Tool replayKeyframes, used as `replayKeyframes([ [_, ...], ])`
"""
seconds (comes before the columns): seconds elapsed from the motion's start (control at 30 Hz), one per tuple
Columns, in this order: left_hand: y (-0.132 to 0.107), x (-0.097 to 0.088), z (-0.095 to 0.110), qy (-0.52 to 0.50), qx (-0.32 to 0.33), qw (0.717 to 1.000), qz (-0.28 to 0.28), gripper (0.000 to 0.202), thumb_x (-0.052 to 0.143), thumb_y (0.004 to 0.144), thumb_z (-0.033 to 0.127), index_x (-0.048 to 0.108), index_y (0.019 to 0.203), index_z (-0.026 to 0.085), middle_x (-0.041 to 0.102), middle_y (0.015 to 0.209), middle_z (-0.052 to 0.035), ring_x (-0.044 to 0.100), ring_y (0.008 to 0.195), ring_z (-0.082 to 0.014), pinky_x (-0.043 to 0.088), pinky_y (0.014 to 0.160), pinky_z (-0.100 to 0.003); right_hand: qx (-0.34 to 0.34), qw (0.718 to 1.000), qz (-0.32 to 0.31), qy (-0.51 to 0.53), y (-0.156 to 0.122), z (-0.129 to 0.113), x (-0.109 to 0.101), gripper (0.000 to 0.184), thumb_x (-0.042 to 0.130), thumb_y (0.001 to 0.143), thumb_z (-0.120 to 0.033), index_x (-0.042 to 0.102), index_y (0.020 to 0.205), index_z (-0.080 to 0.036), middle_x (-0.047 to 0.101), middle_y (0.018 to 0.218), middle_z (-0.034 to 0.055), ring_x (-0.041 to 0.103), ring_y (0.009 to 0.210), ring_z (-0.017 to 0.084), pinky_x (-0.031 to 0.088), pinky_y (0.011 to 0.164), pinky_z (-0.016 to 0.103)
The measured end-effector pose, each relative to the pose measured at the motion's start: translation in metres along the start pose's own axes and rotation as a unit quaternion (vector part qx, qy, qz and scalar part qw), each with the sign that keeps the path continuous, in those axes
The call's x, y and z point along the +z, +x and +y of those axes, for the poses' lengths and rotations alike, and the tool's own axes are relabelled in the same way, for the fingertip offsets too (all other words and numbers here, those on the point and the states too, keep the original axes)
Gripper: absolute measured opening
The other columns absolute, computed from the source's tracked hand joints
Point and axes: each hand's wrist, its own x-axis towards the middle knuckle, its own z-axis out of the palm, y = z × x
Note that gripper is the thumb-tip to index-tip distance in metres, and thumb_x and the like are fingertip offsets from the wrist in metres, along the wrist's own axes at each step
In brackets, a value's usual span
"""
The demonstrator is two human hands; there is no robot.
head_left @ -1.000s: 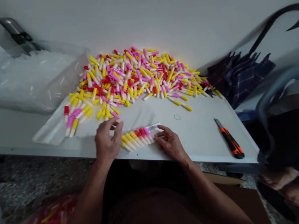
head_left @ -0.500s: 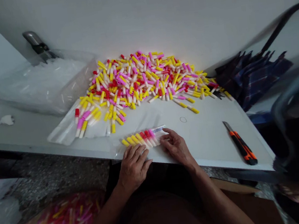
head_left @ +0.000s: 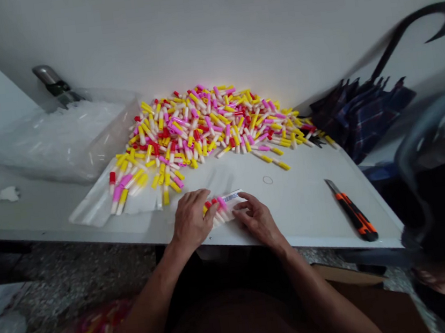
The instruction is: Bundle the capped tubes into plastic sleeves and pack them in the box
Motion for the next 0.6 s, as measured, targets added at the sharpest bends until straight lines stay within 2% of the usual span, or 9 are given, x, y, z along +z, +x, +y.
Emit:
replayKeyframes([
  [0.13, 0.032, 0.014, -0.013, -0.056, -0.058, 0.992, -0.098, 0.032, 0.058, 0.098, 0.034, 0.07, 0.123, 0.017, 0.075, 0.125, -0.0122, 0.069, 0.114, -0.0272, 0.054, 0.101, -0.041, 0.0, 1.0, 0.012, -0.026, 0.002, -0.004, 0.003, 0.063, 0.075, 0.086, -0.039, 0.055, 0.144, -0.024, 0.073, 0.101, 0.004, 0.059, 0.051, 0.011, 0.048, 0.048, 0.026],
  [0.23, 0.037, 0.019, -0.022, -0.142, -0.116, 0.974, -0.135, 0.032, 0.054, 0.099, 0.041, 0.072, 0.111, 0.018, 0.077, 0.105, -0.0067, 0.07, 0.094, -0.0221, 0.054, 0.085, -0.033, 0.005, 0.999, 0.007, -0.04, 0.003, -0.004, 0.005, 0.058, 0.071, 0.087, -0.033, 0.057, 0.143, -0.023, 0.073, 0.094, 0.0027, 0.059, 0.049, 0.011, 0.048, 0.049, 0.027],
  [0.33, 0.041, 0.017, -0.022, -0.187, -0.13, 0.96, -0.163, 0.032, 0.056, 0.096, 0.047, 0.072, 0.101, 0.019, 0.074, 0.088, -0.0023, 0.067, 0.083, -0.0195, 0.049, 0.075, -0.029, -0.001, 1.0, 0.002, -0.028, 0.006, -0.003, 0.006, 0.055, 0.069, 0.087, -0.028, 0.06, 0.14, -0.022, 0.072, 0.086, 0.0003, 0.059, 0.049, 0.012, 0.05, 0.053, 0.028],
  [0.4, 0.047, 0.014, -0.02, -0.185, -0.121, 0.958, -0.184, 0.033, 0.058, 0.094, 0.049, 0.071, 0.09, 0.019, 0.069, 0.08, -0.0003, 0.062, 0.077, -0.018, 0.044, 0.07, -0.028, -0.028, 0.999, -0.014, -0.01, 0.008, -0.004, 0.004, 0.053, 0.068, 0.087, -0.026, 0.061, 0.139, -0.022, 0.071, 0.083, -0.0008, 0.062, 0.056, 0.013, 0.052, 0.062, 0.029],
  [0.5, 0.057, 0.011, -0.018, -0.185, -0.112, 0.95, -0.226, 0.044, 0.06, 0.091, 0.059, 0.065, 0.075, 0.019, 0.057, 0.067, 0.0025, 0.052, 0.066, -0.0153, 0.035, 0.061, -0.027, -0.102, 0.994, -0.043, -0.006, 0.011, -0.008, -0.002, 0.05, 0.067, 0.09, -0.026, 0.062, 0.14, -0.022, 0.071, 0.085, 0.0, 0.065, 0.074, 0.016, 0.052, 0.076, 0.031],
  [0.6, 0.068, 0.008, -0.021, -0.223, -0.135, 0.924, -0.278, 0.052, 0.062, 0.088, 0.068, 0.068, 0.077, 0.018, 0.055, 0.066, 0.0032, 0.048, 0.063, -0.0142, 0.032, 0.059, -0.027, -0.156, 0.986, -0.063, -0.017, 0.013, -0.016, -0.01, 0.047, 0.067, 0.094, -0.027, 0.063, 0.141, -0.024, 0.072, 0.089, 0.0008, 0.064, 0.081, 0.016, 0.05, 0.08, 0.032],
])
